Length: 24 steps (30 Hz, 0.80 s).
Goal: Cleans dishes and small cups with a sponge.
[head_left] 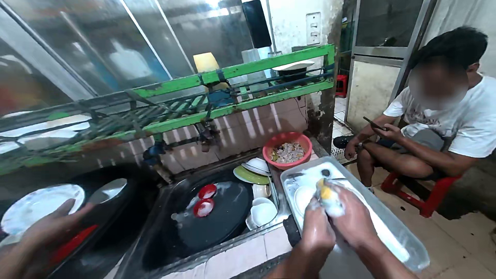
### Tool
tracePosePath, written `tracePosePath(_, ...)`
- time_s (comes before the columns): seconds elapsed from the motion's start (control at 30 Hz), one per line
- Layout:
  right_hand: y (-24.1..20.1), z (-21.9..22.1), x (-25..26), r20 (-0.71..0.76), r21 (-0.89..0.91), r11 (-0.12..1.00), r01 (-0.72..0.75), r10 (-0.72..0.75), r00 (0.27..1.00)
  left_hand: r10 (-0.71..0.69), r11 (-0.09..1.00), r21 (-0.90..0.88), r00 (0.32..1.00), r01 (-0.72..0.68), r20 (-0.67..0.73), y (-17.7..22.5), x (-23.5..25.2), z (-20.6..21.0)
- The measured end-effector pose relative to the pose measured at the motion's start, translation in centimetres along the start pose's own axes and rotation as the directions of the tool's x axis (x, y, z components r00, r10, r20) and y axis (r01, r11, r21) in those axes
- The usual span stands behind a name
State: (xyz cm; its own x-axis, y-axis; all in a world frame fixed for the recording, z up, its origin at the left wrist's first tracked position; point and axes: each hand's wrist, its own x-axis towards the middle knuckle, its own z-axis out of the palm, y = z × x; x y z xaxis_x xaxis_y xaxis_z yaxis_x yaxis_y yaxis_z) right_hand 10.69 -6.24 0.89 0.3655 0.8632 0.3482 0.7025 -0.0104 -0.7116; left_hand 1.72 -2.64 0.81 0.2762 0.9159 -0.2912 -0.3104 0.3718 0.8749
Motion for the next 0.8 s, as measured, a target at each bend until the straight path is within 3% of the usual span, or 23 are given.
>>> tracePosePath(0.07,1.5,2.3,-0.9,-0.178,0.052,0.978,0.204,-0.192,0.965,-0.111,0.963,-0.255,0.992,0.093,-0.059,1.8,0.9,0.3)
tracePosePath(0.1,2.3,2.9,-1.1,-0.234,0.180,0.964,0.197,-0.153,0.960,-0.133,0.941,-0.318,0.991,0.120,-0.020,2.4,1.4,-0.1)
tracePosePath(0.17,2.6,2.5,-1.0,-0.273,0.498,0.867,0.025,0.130,0.953,-0.117,0.935,-0.332,0.992,0.123,0.036,2.5,1.5,-0.6)
tracePosePath(0.2,2.9,1.9,-0.5,-0.251,0.578,0.812,-0.075,0.265,0.931,-0.083,0.951,-0.293,0.994,0.099,0.066,2.0,1.3,-0.9)
tracePosePath(0.27,3.8,0.3,0.4,-0.140,0.603,0.768,-0.217,0.370,0.918,-0.032,0.973,-0.226,0.998,0.044,0.055,1.0,0.6,-0.7)
tracePosePath(0.33,3.4,-0.8,1.2,-0.089,0.471,0.842,-0.264,0.343,0.935,0.078,0.996,0.026,0.996,-0.080,0.052,0.8,0.1,-0.4)
tracePosePath(0.4,1.9,-1.2,0.6,-0.116,0.208,0.975,-0.083,0.109,0.987,0.150,0.896,0.399,0.978,-0.196,0.144,0.6,-0.1,-0.8)
tracePosePath(0.43,1.3,-1.2,0.4,-0.101,0.138,0.990,0.005,0.009,0.995,0.133,0.827,0.518,0.971,-0.220,0.199,0.8,-0.3,-1.0)
tracePosePath(0.47,1.1,-1.4,0.4,-0.064,0.146,0.989,0.010,0.000,0.998,0.119,0.795,0.561,0.966,-0.231,0.228,1.0,-0.5,-1.0)
tracePosePath(0.5,1.1,-1.8,0.9,0.000,0.248,0.965,-0.081,0.084,0.996,0.137,0.799,0.545,0.959,-0.256,0.249,1.3,-0.6,-1.0)
tracePosePath(0.57,2.2,-2.7,2.2,0.098,0.559,0.769,-0.309,0.309,0.946,0.232,0.865,0.375,0.927,-0.335,0.293,2.3,-0.5,-1.0)
tracePosePath(0.6,2.4,-3.0,2.5,0.102,0.664,0.664,-0.345,0.376,0.921,0.302,0.886,0.263,0.905,-0.382,0.298,2.8,-0.3,-0.9)
tracePosePath(0.63,2.0,-3.3,2.4,0.055,0.701,0.642,-0.311,0.387,0.921,0.351,0.896,0.176,0.893,-0.407,0.281,3.1,0.2,-0.7)
tracePosePath(0.7,0.6,-3.6,1.8,-0.119,0.545,0.828,-0.134,0.235,0.965,0.333,0.920,0.131,0.913,-0.369,0.237,2.7,0.9,-0.9)
tracePosePath(0.73,0.0,-3.6,1.7,-0.188,0.388,0.922,0.008,0.070,0.980,0.254,0.949,0.128,0.938,-0.289,0.237,2.3,1.2,-1.0)
tracePosePath(0.8,0.0,-2.9,1.4,-0.215,0.074,0.963,0.260,-0.239,0.947,-0.014,0.999,-0.030,0.986,0.019,0.167,1.7,1.2,-0.3)
